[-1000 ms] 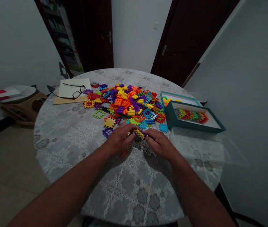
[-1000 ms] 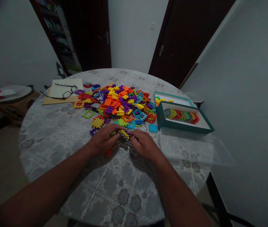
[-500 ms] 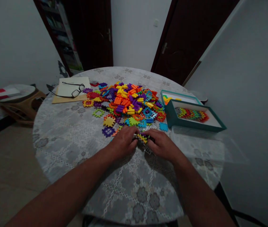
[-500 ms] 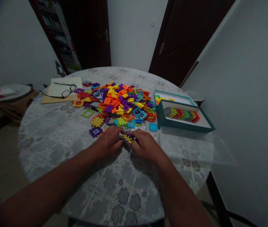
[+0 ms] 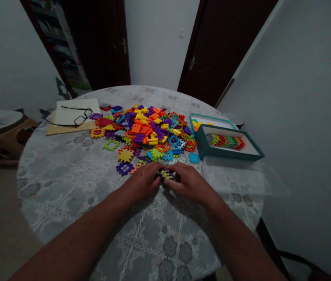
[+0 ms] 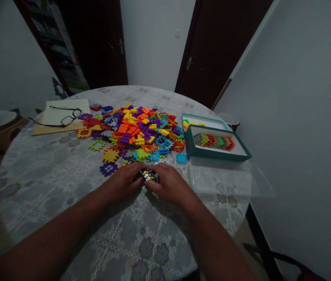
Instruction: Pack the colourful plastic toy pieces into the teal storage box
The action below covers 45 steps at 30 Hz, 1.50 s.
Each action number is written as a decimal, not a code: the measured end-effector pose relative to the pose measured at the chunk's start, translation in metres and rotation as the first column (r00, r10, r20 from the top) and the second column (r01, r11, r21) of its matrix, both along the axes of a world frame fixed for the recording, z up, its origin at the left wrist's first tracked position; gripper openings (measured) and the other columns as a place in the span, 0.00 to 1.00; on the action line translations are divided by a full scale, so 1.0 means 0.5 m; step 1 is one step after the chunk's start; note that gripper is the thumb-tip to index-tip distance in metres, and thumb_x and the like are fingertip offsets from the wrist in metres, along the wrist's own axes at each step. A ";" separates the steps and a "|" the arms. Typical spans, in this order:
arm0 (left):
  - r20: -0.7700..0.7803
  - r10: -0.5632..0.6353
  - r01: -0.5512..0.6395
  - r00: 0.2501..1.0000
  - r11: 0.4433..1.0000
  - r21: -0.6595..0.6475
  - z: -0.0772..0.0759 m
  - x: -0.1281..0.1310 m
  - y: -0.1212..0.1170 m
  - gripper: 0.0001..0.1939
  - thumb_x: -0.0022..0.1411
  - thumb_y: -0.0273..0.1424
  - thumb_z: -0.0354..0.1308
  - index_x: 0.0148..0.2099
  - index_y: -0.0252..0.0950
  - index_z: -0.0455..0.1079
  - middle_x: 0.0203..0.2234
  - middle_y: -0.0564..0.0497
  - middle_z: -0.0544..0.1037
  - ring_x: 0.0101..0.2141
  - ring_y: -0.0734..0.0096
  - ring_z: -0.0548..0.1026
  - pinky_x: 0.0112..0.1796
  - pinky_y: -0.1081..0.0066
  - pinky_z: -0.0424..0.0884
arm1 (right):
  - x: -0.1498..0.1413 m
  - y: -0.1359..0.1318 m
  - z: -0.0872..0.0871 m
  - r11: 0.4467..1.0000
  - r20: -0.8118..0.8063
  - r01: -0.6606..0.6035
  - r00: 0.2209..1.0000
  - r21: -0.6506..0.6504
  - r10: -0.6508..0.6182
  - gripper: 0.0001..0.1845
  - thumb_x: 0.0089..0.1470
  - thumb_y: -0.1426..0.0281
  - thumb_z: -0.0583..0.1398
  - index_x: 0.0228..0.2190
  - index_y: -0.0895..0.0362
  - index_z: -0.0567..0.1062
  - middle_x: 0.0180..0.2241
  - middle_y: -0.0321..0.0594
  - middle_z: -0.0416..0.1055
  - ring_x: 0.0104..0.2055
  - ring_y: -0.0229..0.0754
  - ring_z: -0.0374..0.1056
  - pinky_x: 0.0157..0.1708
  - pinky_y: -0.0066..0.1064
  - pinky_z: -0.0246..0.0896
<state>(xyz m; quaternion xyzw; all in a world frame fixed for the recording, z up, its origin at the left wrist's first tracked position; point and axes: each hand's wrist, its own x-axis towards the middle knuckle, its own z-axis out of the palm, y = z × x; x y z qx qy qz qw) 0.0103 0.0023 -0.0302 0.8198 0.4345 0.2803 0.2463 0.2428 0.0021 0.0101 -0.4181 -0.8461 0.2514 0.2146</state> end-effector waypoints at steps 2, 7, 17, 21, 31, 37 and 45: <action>0.009 0.015 -0.015 1.000 1.000 -0.001 0.000 -0.002 0.002 0.22 0.68 0.25 0.57 0.62 0.40 0.75 0.54 0.42 0.83 0.55 0.54 0.81 0.59 0.53 0.76 | -0.010 -0.006 0.003 0.999 0.031 0.036 0.999 0.013 -0.036 0.20 0.65 0.70 0.67 0.58 0.54 0.80 0.47 0.45 0.80 0.47 0.46 0.75 0.51 0.39 0.69; 0.015 0.017 -0.017 1.000 1.000 0.002 0.002 -0.004 0.007 0.21 0.67 0.26 0.56 0.61 0.40 0.76 0.51 0.43 0.84 0.51 0.54 0.82 0.56 0.54 0.77 | -0.032 -0.017 0.001 0.993 0.129 0.111 0.985 0.028 -0.113 0.19 0.67 0.71 0.64 0.58 0.55 0.78 0.51 0.48 0.79 0.54 0.49 0.74 0.56 0.40 0.68; 0.060 0.040 -0.042 0.997 0.998 0.042 0.017 -0.022 0.010 0.20 0.72 0.36 0.56 0.61 0.38 0.75 0.46 0.43 0.84 0.40 0.59 0.83 0.45 0.60 0.79 | 0.039 0.012 0.073 0.930 -0.092 0.364 0.929 0.048 -0.359 0.15 0.62 0.72 0.65 0.50 0.54 0.80 0.45 0.42 0.83 0.43 0.45 0.77 0.46 0.35 0.69; 0.045 0.053 -0.055 0.998 0.997 0.053 0.025 -0.024 0.011 0.17 0.72 0.37 0.55 0.58 0.39 0.77 0.45 0.44 0.85 0.39 0.59 0.83 0.44 0.61 0.79 | 0.154 0.116 0.150 0.774 -0.122 0.605 0.796 0.186 -0.592 0.18 0.63 0.65 0.64 0.52 0.56 0.82 0.46 0.45 0.84 0.43 0.47 0.78 0.45 0.35 0.70; -0.002 0.010 -0.010 1.000 0.999 0.050 0.023 -0.024 0.007 0.15 0.73 0.35 0.54 0.55 0.39 0.78 0.44 0.44 0.86 0.39 0.59 0.84 0.45 0.61 0.79 | 0.226 0.378 0.126 0.560 0.405 0.822 0.479 0.105 -0.778 0.20 0.60 0.69 0.68 0.49 0.69 0.86 0.49 0.64 0.84 0.55 0.57 0.80 0.46 0.30 0.69; -0.052 -0.005 0.007 0.999 0.999 0.035 0.016 -0.027 0.009 0.16 0.74 0.34 0.53 0.56 0.39 0.77 0.45 0.43 0.86 0.41 0.59 0.84 0.46 0.60 0.79 | 0.217 0.409 0.094 0.544 0.457 0.839 0.478 0.016 -0.750 0.20 0.61 0.65 0.70 0.48 0.70 0.85 0.36 0.60 0.85 0.46 0.54 0.83 0.42 0.29 0.72; -0.035 -0.026 0.027 0.999 0.998 0.050 0.008 -0.025 0.007 0.16 0.74 0.34 0.53 0.55 0.40 0.78 0.45 0.42 0.86 0.43 0.56 0.85 0.48 0.59 0.79 | 0.200 0.411 0.078 0.547 0.498 0.836 0.491 -0.039 -0.715 0.23 0.58 0.62 0.75 0.46 0.69 0.84 0.29 0.53 0.83 0.35 0.47 0.82 0.36 0.28 0.71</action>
